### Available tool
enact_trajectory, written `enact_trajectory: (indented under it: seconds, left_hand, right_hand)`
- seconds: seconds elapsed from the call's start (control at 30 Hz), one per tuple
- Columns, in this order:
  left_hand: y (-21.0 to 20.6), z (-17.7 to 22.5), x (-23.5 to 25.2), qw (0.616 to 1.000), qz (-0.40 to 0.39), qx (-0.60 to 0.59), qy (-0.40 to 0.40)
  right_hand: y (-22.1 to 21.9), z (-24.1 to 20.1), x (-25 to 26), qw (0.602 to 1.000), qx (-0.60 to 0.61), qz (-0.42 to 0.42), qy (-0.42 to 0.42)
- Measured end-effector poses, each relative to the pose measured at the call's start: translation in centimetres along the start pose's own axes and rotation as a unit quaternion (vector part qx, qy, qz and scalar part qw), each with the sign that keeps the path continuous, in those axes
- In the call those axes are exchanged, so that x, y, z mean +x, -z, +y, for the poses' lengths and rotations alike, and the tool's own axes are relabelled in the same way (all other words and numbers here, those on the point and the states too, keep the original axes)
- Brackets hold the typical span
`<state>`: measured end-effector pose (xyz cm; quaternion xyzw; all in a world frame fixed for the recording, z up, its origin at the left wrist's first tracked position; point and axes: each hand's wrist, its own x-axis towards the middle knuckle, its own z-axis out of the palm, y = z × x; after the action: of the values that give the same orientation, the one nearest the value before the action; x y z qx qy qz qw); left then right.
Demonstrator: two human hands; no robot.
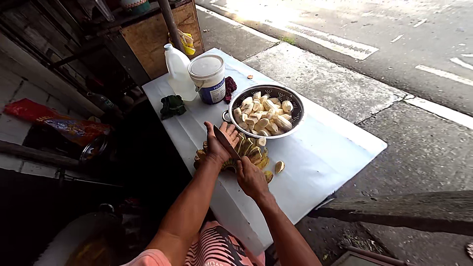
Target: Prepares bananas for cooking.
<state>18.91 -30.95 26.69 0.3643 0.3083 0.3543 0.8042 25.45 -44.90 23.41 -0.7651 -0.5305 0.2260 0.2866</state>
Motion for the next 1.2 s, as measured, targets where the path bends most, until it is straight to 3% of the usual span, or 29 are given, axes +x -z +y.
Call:
enact_trajectory:
  seconds: [0.17, 0.27, 0.33, 0.43, 0.5, 0.57, 0.63, 0.7, 0.77, 0.83, 0.9, 0.97, 1.03, 1.2]
  left_hand:
    - [2.7, 0.2, -5.7, 0.997, -0.013, -0.071, 0.005]
    - [4.5, 1.4, -10.2, 0.991, -0.089, -0.098, 0.004]
    - [6.0, 2.2, -11.4, 0.987, -0.141, -0.061, -0.054]
    - [7.4, 2.5, -10.6, 0.983, -0.070, 0.099, -0.136]
    - [6.9, 2.2, -9.7, 0.975, -0.012, 0.154, -0.157]
    - [5.6, 1.3, -8.7, 0.960, -0.010, 0.207, -0.187]
    - [3.5, -0.1, -6.9, 0.924, -0.058, 0.312, -0.213]
    - [0.4, -2.5, -4.4, 0.854, -0.136, 0.448, -0.226]
    - [-3.1, -5.6, -1.4, 0.735, -0.219, 0.601, -0.225]
    - [-6.8, -8.3, 1.4, 0.592, -0.263, 0.746, -0.155]
    - [-9.7, -10.4, 3.5, 0.505, -0.259, 0.821, -0.066]
    - [-10.8, -12.1, 5.3, 0.469, -0.240, 0.850, -0.011]
    - [-11.0, -13.2, 6.5, 0.465, -0.225, 0.856, 0.007]
    - [-10.4, -13.6, 6.3, 0.470, -0.224, 0.851, -0.061]
  right_hand:
    - [-1.5, -0.9, 0.7, 0.999, -0.028, -0.015, -0.010]
    - [-0.7, -1.1, 2.6, 0.997, -0.037, -0.047, -0.044]
    - [-0.4, -0.5, 4.0, 0.997, -0.021, -0.049, -0.048]
    - [-1.0, 0.4, 3.4, 0.995, -0.030, -0.077, -0.050]
    - [-0.8, 1.5, 0.8, 0.992, -0.042, -0.096, -0.072]
    - [-0.2, 3.5, -3.5, 0.992, 0.000, -0.063, -0.111]
    - [0.1, 6.6, -7.2, 0.984, 0.079, 0.058, -0.148]
    - [1.1, 9.5, -8.8, 0.958, 0.116, 0.156, -0.212]
    - [2.4, 11.6, -8.6, 0.938, 0.091, 0.187, -0.278]
    - [3.2, 12.6, -7.6, 0.930, 0.044, 0.190, -0.311]
    - [2.2, 13.2, -6.8, 0.928, -0.035, 0.207, -0.308]
    - [0.1, 13.8, -6.9, 0.920, -0.113, 0.263, -0.268]
    - [-1.4, 14.5, -7.1, 0.907, -0.158, 0.322, -0.221]
    - [-1.9, 14.9, -7.2, 0.899, -0.146, 0.351, -0.218]
